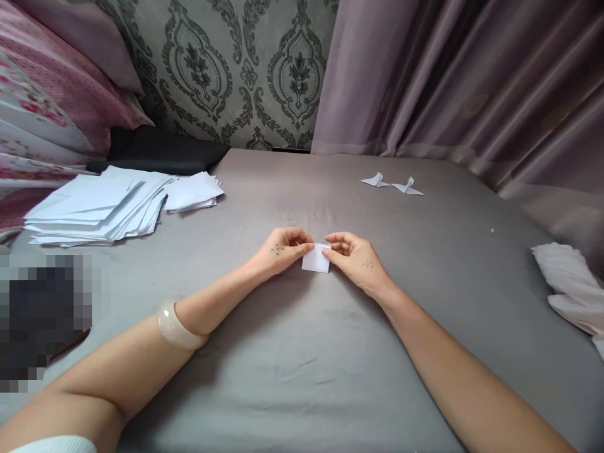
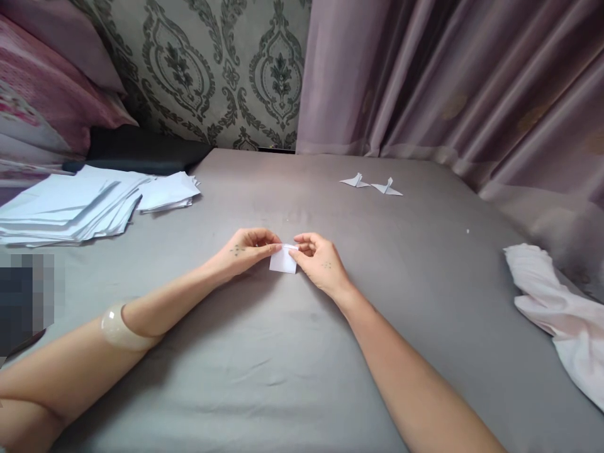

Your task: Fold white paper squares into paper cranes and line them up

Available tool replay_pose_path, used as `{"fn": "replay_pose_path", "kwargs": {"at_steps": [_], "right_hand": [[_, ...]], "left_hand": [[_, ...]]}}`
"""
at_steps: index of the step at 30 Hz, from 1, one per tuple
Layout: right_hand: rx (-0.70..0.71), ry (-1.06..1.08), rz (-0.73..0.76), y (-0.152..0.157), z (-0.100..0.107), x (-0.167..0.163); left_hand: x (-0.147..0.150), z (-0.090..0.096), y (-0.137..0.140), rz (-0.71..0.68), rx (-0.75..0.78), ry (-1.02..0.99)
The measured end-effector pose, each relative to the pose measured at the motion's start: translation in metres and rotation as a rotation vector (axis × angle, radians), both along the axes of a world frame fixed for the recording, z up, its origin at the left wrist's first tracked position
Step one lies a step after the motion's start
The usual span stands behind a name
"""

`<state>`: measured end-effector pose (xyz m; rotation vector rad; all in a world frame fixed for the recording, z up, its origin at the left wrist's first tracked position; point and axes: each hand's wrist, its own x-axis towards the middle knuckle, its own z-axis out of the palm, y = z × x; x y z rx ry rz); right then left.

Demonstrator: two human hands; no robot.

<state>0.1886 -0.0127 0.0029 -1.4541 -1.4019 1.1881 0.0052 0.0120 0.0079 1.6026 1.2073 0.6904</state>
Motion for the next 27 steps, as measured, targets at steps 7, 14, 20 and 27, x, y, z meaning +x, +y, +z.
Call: {"fn": "replay_pose_path", "kwargs": {"at_steps": [7,14,20,27], "right_hand": [[0.108,-0.395,0.073,0.004,0.002,0.004],[0.167,-0.561,0.141,0.008,0.0,0.004],[0.231,-0.641,0.196,0.012,-0.003,0.005],[0.259,-0.668,0.237,0.012,-0.006,0.006]], "left_hand": [[-0.001,-0.007,0.005,-0.077,0.334,0.257],[-0.002,-0.011,0.011,-0.152,0.353,0.3],[-0.001,-0.01,0.016,-0.192,0.405,0.347],[-0.003,-0.012,0.018,-0.279,0.497,0.377]]}}
